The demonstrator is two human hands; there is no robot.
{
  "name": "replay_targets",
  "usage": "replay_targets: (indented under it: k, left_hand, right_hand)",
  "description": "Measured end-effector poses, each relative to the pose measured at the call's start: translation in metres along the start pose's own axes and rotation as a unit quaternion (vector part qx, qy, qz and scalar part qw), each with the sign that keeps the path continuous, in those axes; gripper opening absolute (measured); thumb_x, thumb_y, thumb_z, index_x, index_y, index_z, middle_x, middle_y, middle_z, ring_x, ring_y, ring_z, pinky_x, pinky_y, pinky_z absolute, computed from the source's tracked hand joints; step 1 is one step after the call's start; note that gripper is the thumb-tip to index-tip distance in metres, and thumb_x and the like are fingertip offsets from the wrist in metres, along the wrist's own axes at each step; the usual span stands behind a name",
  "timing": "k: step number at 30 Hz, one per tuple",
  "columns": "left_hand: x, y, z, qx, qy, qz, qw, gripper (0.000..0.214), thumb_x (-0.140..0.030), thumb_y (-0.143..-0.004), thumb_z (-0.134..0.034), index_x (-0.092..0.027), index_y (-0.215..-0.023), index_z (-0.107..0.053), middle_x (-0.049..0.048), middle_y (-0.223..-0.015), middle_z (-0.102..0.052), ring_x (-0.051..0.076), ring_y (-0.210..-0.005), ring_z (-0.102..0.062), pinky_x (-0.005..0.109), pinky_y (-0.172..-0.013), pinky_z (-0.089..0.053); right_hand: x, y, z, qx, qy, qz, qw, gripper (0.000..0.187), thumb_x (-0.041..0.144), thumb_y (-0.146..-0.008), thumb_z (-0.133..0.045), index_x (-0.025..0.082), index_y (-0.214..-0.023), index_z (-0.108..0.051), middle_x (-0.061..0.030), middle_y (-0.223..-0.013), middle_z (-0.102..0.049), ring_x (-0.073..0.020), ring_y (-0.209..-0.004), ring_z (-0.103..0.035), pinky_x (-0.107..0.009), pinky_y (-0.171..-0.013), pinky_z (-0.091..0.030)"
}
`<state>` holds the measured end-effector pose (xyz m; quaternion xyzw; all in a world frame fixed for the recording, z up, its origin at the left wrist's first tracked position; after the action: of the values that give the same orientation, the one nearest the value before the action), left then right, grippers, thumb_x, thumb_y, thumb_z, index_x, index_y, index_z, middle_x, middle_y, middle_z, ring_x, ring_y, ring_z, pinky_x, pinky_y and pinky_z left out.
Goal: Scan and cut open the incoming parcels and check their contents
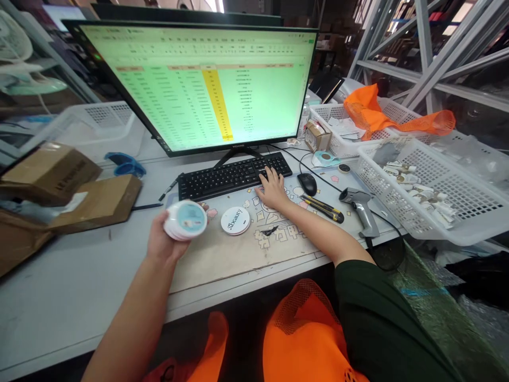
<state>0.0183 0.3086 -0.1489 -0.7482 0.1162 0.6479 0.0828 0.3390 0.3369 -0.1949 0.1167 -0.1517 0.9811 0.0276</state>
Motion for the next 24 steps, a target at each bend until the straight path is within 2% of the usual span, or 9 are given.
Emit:
replay_targets:
  k: [2, 4, 7, 11, 14, 17, 19, 21, 24]
  left_hand:
    - [0.001, -0.009, 0.016, -0.086, 0.132, 0.011, 0.987, 0.072, -0.072, -0.096, -0.024, -0.023, -0.133, -0.061, 0.0176, -0.134, -0.07, 0.042, -0.133, -0.064, 0.065, -0.099, -0.06]
    - [0.004, -0.013, 0.023, -0.127, 0.182, 0.016, 0.975, 0.071, -0.067, -0.1, -0.017, -0.024, -0.133, -0.062, 0.0173, -0.132, -0.071, 0.04, -0.134, -0.064, 0.065, -0.099, -0.06]
    - [0.006, -0.013, 0.016, -0.12, 0.207, 0.035, 0.97, 0.071, -0.069, -0.102, -0.02, -0.022, -0.13, -0.065, 0.0182, -0.131, -0.072, 0.039, -0.132, -0.066, 0.067, -0.098, -0.06]
    - [0.01, -0.01, -0.001, -0.097, 0.234, 0.06, 0.966, 0.072, -0.07, -0.105, -0.019, -0.02, -0.127, -0.066, 0.0177, -0.13, -0.072, 0.037, -0.125, -0.07, 0.062, -0.096, -0.063]
    - [0.017, -0.007, -0.016, -0.082, 0.21, 0.08, 0.971, 0.078, -0.073, -0.104, -0.014, -0.02, -0.136, -0.062, 0.0169, -0.134, -0.071, 0.035, -0.123, -0.072, 0.058, -0.096, -0.063]
    - [0.023, 0.003, -0.039, -0.055, 0.15, 0.061, 0.985, 0.083, -0.079, -0.101, -0.017, -0.022, -0.142, -0.06, 0.0158, -0.138, -0.07, 0.036, -0.127, -0.07, 0.057, -0.099, -0.062]
    - [0.024, 0.017, -0.059, -0.045, 0.131, 0.028, 0.99, 0.087, -0.084, -0.097, -0.021, -0.021, -0.141, -0.062, 0.0155, -0.14, -0.069, 0.037, -0.132, -0.066, 0.055, -0.105, -0.06]
    - [0.025, 0.036, -0.078, -0.042, 0.135, 0.005, 0.99, 0.088, -0.085, -0.095, -0.023, -0.02, -0.138, -0.064, 0.0151, -0.14, -0.069, 0.037, -0.136, -0.063, 0.051, -0.11, -0.057]
    - [0.026, 0.064, -0.101, -0.04, 0.155, 0.015, 0.987, 0.087, -0.081, -0.098, -0.02, -0.018, -0.139, -0.064, 0.015, -0.137, -0.07, 0.036, -0.136, -0.064, 0.049, -0.112, -0.056]
  right_hand:
    - [0.0, 0.0, -0.002, 0.006, -0.003, -0.001, 1.0, 0.062, 0.048, -0.105, -0.046, 0.014, -0.155, -0.057, -0.0182, -0.178, -0.023, -0.0395, -0.164, -0.017, -0.065, -0.13, -0.016]
    - [0.0, 0.001, -0.002, 0.002, -0.006, 0.002, 1.0, 0.065, 0.048, -0.105, -0.045, 0.014, -0.159, -0.052, -0.0188, -0.178, -0.023, -0.0389, -0.164, -0.017, -0.065, -0.13, -0.017]
    - [-0.002, 0.0, -0.001, -0.012, -0.012, 0.004, 1.0, 0.069, 0.046, -0.105, -0.044, 0.014, -0.166, -0.042, -0.019, -0.177, -0.023, -0.0376, -0.164, -0.017, -0.063, -0.13, -0.018]
    - [0.002, 0.002, 0.009, -0.01, -0.021, -0.004, 1.0, 0.068, 0.042, -0.104, -0.045, 0.01, -0.164, -0.043, -0.0204, -0.176, -0.026, -0.0383, -0.164, -0.018, -0.063, -0.13, -0.017]
    - [0.038, 0.018, 0.029, -0.011, -0.048, 0.015, 0.999, 0.066, 0.043, -0.105, -0.044, 0.01, -0.162, -0.046, -0.0191, -0.176, -0.029, -0.0377, -0.164, -0.02, -0.063, -0.131, -0.017]
    - [0.108, 0.053, 0.05, 0.011, -0.102, 0.118, 0.988, 0.074, 0.06, -0.104, -0.046, 0.022, -0.168, -0.041, -0.0111, -0.177, -0.028, -0.0329, -0.163, -0.025, -0.057, -0.132, -0.026]
    - [0.148, 0.081, 0.063, 0.025, -0.14, 0.171, 0.975, 0.085, 0.072, -0.099, -0.05, 0.026, -0.17, -0.037, -0.0087, -0.175, -0.032, -0.0295, -0.16, -0.031, -0.049, -0.132, -0.032]
    - [0.168, 0.104, 0.076, 0.017, -0.17, 0.174, 0.97, 0.091, 0.076, -0.095, -0.054, 0.023, -0.169, -0.041, -0.0112, -0.167, -0.042, -0.0289, -0.154, -0.04, -0.044, -0.13, -0.037]
    - [0.168, 0.129, 0.09, -0.003, -0.183, 0.162, 0.97, 0.087, 0.073, -0.093, -0.059, 0.019, -0.161, -0.053, -0.0149, -0.155, -0.054, -0.0326, -0.145, -0.047, -0.046, -0.128, -0.038]
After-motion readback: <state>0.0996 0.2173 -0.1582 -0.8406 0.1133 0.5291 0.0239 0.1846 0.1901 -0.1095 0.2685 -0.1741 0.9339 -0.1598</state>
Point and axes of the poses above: each hand's wrist, its own y-axis away from the middle knuckle, its own z-axis out of the back of the hand, x = y × z, the point moved 6 cm from there along -y, towards the middle knuckle
